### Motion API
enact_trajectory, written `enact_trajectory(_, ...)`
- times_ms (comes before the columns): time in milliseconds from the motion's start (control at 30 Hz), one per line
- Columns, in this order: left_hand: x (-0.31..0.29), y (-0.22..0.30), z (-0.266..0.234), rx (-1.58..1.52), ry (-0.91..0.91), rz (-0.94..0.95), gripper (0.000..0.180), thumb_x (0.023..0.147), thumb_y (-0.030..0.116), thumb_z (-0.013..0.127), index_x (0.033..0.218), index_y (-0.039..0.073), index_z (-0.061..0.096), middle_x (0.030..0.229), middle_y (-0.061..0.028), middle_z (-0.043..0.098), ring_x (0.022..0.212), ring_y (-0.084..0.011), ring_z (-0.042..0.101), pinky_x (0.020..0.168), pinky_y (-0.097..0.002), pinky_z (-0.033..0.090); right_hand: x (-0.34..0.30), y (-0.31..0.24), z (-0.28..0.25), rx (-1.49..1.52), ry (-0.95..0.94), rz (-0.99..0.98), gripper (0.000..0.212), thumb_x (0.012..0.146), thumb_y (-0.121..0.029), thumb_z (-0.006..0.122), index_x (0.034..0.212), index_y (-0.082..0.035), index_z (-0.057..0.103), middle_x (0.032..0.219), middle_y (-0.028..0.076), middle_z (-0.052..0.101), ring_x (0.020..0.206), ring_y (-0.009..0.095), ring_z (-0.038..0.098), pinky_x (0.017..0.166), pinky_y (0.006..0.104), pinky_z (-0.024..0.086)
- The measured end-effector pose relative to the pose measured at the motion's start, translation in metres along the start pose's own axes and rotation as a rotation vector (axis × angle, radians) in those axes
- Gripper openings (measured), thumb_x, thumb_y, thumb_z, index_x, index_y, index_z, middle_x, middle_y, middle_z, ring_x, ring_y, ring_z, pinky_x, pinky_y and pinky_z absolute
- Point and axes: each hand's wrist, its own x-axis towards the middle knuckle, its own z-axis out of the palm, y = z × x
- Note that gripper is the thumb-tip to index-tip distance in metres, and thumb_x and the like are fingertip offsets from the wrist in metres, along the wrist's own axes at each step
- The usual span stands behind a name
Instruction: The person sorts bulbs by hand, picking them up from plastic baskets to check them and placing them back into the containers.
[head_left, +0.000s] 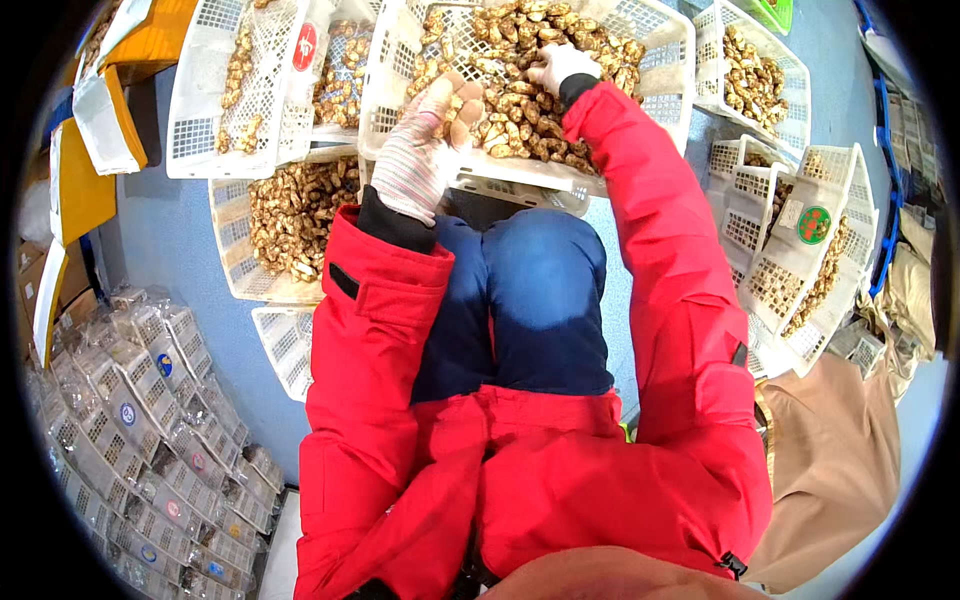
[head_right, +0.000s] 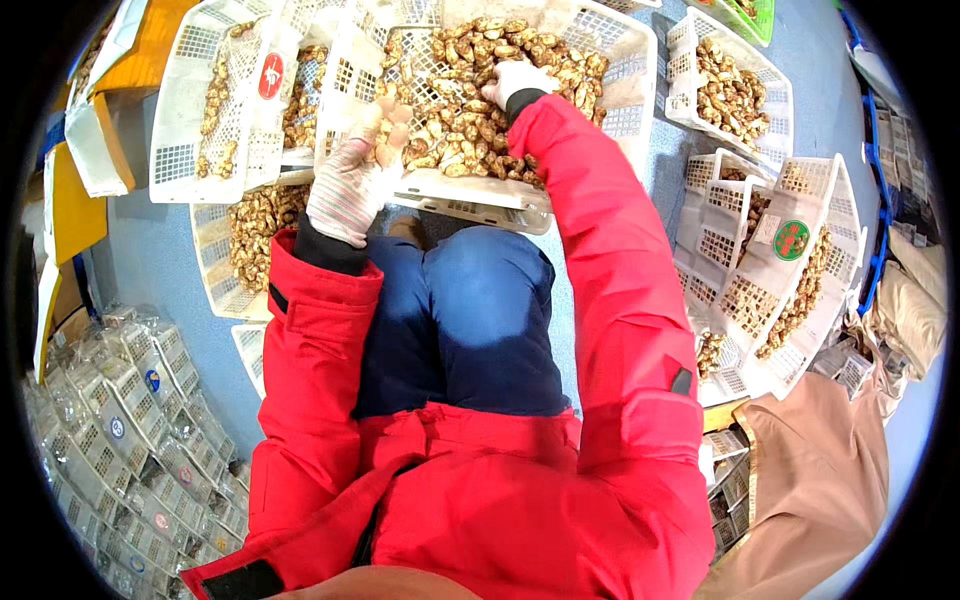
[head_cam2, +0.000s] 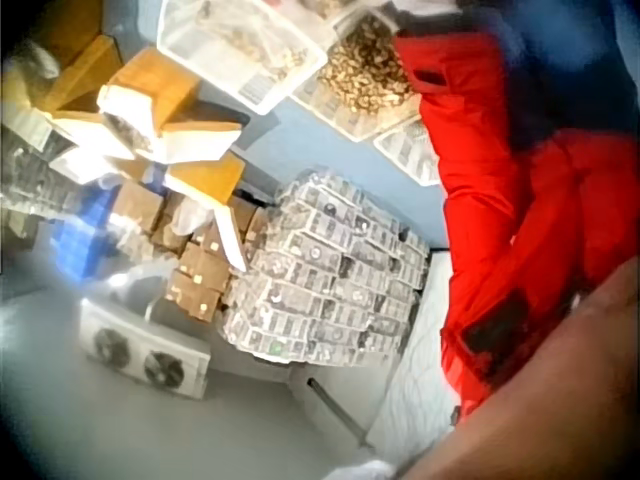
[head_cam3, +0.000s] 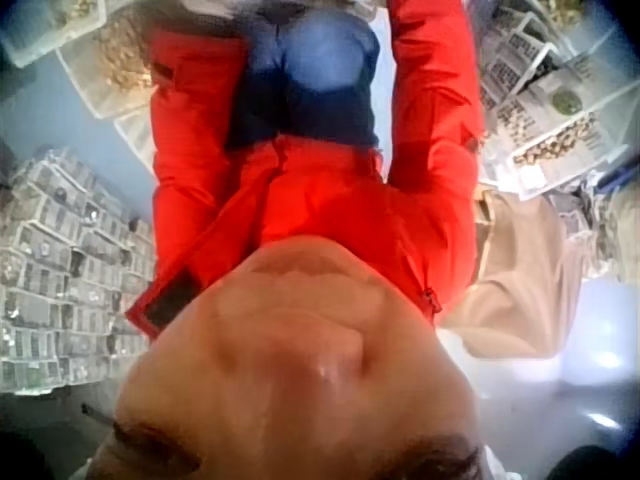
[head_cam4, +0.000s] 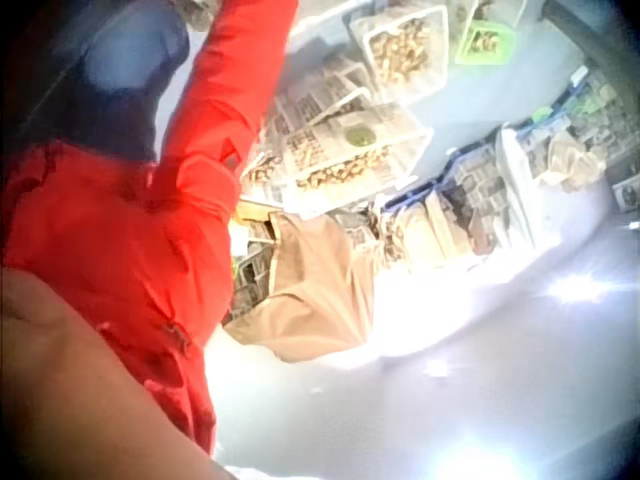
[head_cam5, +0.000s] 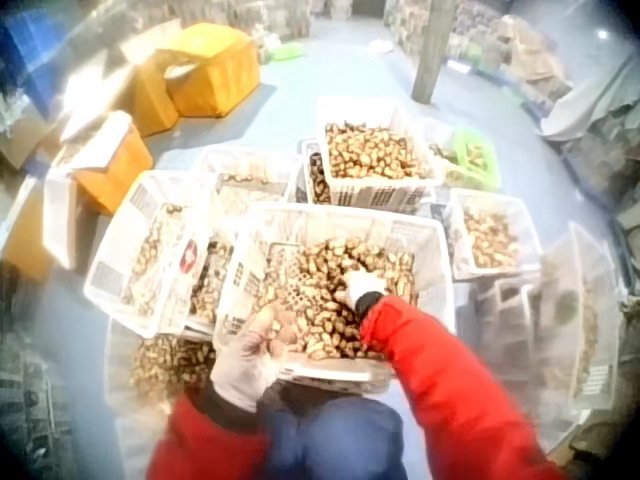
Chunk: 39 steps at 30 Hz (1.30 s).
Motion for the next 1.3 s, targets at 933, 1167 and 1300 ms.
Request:
enact_trajectory(933, -0.005, 0.003, 0.014, -0.194, -0.073, -0.074, 0.038, 0.084, 0.033, 0.049, 0.105, 0.002, 0.048, 0.101, -0.0153, 0.054, 0.091, -0.0264, 0.054, 0.075, -0.0354, 0.046, -0.102, 0.014, -0.049, 2.105, -0.334, -0.202, 0.06, 0.076, -0.002, 0.056, 0.128, -0.003, 0.026, 0.099, 0.011, 0.055, 0.085, 0.019, 0.057, 0.08, 0.0284, 0.047)
enact_trajectory(1167, -0.007, 0.019, 0.019, -0.092, -0.044, -0.105, 0.036, 0.086, 0.037, 0.042, 0.103, 0.005, 0.047, 0.1, -0.0132, 0.055, 0.089, -0.0272, 0.055, 0.074, -0.0354, 0.047, -0.047, 0.013, -0.094, 1.568, -0.289, -0.288, 0.05, 0.072, -0.012, 0.065, 0.116, -0.003, 0.043, 0.095, 0.009, 0.056, 0.085, 0.017, 0.055, 0.07, 0.0286, 0.047)
enact_trajectory(1300, 0.0, 0.003, 0.012, -0.272, -0.255, -0.038, 0.031, 0.089, 0.033, 0.032, 0.109, 0.011, 0.04, 0.114, -0.0132, 0.044, 0.104, -0.0339, 0.045, 0.092, -0.0497, 0.034, -0.02, 0.022, -0.132, 1.772, 0.012, -0.266, 0.072, 0.076, -0.024, 0.062, 0.13, -0.002, 0.018, 0.115, 0.021, 0.046, 0.1, 0.028, 0.051, 0.084, 0.0379, 0.044)
